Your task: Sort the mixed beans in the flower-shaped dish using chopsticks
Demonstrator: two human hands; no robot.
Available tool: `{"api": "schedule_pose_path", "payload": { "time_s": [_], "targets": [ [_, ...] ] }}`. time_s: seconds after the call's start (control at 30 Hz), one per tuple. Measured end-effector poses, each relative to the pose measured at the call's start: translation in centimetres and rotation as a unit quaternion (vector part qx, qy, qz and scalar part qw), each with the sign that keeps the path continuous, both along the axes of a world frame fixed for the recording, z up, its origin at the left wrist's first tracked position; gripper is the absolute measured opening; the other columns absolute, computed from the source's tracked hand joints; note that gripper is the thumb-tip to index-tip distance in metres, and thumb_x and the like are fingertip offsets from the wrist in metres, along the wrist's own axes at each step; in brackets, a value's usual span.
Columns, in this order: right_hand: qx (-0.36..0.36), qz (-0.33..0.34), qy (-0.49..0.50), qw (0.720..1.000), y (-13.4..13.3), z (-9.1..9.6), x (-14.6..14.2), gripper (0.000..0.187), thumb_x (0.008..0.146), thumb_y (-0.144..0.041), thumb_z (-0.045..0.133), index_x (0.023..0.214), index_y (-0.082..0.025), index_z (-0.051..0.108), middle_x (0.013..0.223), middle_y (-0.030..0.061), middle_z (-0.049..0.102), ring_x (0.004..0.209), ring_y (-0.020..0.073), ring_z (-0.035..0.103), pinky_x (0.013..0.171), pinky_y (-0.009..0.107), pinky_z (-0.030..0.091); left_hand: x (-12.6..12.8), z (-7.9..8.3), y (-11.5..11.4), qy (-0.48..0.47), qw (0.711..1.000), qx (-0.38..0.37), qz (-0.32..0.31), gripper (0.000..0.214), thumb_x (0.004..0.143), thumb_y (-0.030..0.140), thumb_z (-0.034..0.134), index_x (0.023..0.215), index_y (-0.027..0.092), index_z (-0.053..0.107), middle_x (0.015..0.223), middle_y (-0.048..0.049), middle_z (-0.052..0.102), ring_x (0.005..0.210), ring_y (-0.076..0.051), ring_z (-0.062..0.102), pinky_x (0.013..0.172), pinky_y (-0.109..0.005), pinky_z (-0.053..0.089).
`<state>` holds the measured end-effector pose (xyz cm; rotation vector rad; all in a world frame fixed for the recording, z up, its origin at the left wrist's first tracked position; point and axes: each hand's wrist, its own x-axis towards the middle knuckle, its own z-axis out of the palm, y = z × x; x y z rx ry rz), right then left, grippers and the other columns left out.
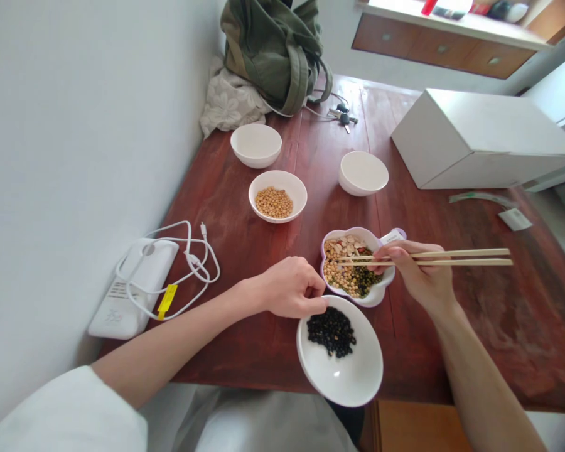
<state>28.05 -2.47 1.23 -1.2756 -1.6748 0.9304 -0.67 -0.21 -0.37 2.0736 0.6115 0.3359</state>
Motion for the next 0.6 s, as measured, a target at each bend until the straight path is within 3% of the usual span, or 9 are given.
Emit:
{"api": "schedule_pose_path", "payload": {
  "time_s": [0.6],
  "targets": [
    [0.000,0.002,0.001,1.000,0.13,0.48,-0.43,0.024,0.099,-0.036,0.065,0.088,-0.021,0.079,0.078,0.0048,0.077,0.064,0.0165,0.074,0.057,0.026,0.061,0.06,0.10,0.04,-0.008,1.000,0.001,0.000,0.030,0.083,0.025,0.068,0.056,0.013,0.062,0.051,0.0021,0.058,0.047,-0.004,0.044,0.051,-0.019,0.028]
  ]
}}
